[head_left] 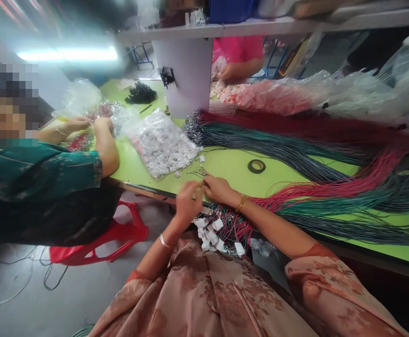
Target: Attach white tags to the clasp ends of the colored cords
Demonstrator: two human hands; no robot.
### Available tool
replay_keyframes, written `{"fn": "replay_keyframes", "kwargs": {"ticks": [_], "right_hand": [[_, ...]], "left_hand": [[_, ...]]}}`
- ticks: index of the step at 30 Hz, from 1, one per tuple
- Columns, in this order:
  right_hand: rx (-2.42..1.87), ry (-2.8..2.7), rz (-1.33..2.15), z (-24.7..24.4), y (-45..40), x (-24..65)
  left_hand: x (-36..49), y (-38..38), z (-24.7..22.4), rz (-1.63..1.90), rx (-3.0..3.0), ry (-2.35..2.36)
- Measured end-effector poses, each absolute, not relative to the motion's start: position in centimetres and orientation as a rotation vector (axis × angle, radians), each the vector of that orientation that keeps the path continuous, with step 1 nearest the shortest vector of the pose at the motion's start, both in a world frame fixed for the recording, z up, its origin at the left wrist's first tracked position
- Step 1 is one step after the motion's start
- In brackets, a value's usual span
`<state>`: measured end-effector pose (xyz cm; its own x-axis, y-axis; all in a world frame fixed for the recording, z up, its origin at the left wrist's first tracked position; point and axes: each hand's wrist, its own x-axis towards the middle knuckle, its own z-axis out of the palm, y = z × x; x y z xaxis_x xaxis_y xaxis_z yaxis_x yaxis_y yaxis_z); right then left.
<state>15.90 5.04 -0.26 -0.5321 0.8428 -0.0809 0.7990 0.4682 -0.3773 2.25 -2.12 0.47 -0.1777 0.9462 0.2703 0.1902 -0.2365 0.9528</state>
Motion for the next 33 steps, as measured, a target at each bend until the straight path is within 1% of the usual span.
{"fn": "replay_keyframes", "kwargs": {"ticks": [1,3,6,8,10,13,16,19,27,33], "right_hand": [[-1.450,-2.590,0.539,-0.3,5.0,16.0],[-1.433,-2.579,0.493,-0.3,5.0,16.1],[-1.426,-2.505,0.511,-0.4,5.1,16.4],[-1.391,-2.411,0.587,-0.5,5.3,16.5],[-1.307,-2.303,0.709,-0.6,5.5,16.5],[-1.155,-2.146,0.900,-0.9,5.7,16.4],[-1.066,-2.050,1.009,-1.3,5.6,16.3],[-1.055,-2.017,1.042,-1.4,5.3,16.4],[-1.032,-2.070,1.105,-1.0,5.4,16.8],[-1.057,-2.068,1.130,-1.5,5.4,16.4]], "left_hand": [[0.8,-0.6,0.2,1.509,1.414,1.526],[-1.9,2.0,-0.4,1.430,1.506,1.797],[-4.2,4.1,-1.5,1.232,1.664,1.887],[-4.4,4.2,-1.8,1.223,1.644,1.878],[-3.9,3.7,-1.8,1.298,1.499,1.812],[-2.4,2.6,-1.5,1.372,1.116,1.500],[-1.0,1.9,-1.6,1.325,0.756,1.162],[-0.2,1.5,-2.0,1.293,0.569,1.003],[-0.1,1.3,-2.0,1.244,0.530,0.890],[0.5,0.9,-2.1,1.290,0.668,1.001]]}}
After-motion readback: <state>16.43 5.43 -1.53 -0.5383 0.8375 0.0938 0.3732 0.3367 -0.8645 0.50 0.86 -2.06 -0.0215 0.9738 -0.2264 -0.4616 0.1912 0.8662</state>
